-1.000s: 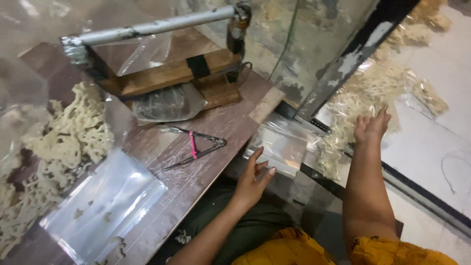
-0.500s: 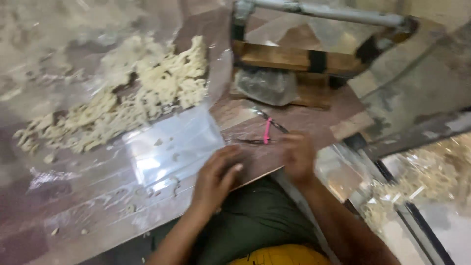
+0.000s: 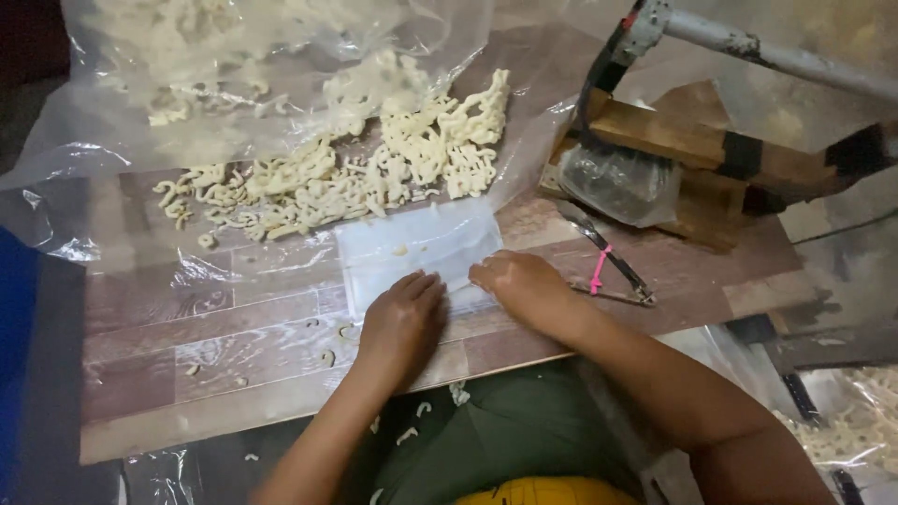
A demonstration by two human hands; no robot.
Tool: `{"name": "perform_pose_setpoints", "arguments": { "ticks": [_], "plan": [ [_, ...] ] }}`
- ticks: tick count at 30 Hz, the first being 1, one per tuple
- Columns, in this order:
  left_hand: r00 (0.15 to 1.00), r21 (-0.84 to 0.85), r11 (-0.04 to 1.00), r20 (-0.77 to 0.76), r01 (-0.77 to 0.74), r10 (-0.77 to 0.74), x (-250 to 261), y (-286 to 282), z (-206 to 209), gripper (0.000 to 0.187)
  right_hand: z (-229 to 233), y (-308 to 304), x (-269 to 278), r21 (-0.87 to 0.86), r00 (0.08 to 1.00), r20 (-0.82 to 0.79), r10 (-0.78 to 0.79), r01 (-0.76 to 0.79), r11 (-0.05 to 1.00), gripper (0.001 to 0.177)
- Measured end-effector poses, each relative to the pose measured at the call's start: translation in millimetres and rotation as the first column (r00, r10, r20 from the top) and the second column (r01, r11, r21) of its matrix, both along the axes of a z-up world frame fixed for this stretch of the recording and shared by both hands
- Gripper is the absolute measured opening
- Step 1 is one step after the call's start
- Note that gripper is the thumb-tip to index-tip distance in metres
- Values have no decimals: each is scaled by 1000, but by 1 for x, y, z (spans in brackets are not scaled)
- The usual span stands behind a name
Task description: Packaging small noodle-like food items into plastic bags by hand and using tongs.
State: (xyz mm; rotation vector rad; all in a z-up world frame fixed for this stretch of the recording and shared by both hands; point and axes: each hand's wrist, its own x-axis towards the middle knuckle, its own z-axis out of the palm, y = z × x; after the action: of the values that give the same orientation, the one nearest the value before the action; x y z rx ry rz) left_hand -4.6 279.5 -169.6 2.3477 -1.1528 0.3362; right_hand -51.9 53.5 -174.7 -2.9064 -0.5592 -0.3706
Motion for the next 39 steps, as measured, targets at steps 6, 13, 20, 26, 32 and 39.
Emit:
{"name": "perform_pose_setpoints", "arguments": {
  "ticks": [6,13,20,26,32,39],
  "plan": [
    [988,-72,991,-112,-117,108,10,2,-1,3,13,4,8,56,976,-212,-54,67,996,19],
    [949,-64,998,-314,-7,-14,17,16,26,22,53,6,13,235,935,-350,-54,144,961,12],
    [962,-422,893,-272,-155,39,35,58,17,14,38,-17,4,444,943,255,-214,82,892,5],
    [822,-598,651,-565,-467,71,14,69,16,58,32,2,5,545,960,196,-201,64,836,10],
    [509,-588,561,-802,-583,-313,-14,54,24,18,25,30,20,351,972,195,-134,59,935,40],
    [636,-654,581,-719,-485,-279,-22,47,24,35,24,72,-12,667,976,60,209,-195,719,40]
  ]
}}
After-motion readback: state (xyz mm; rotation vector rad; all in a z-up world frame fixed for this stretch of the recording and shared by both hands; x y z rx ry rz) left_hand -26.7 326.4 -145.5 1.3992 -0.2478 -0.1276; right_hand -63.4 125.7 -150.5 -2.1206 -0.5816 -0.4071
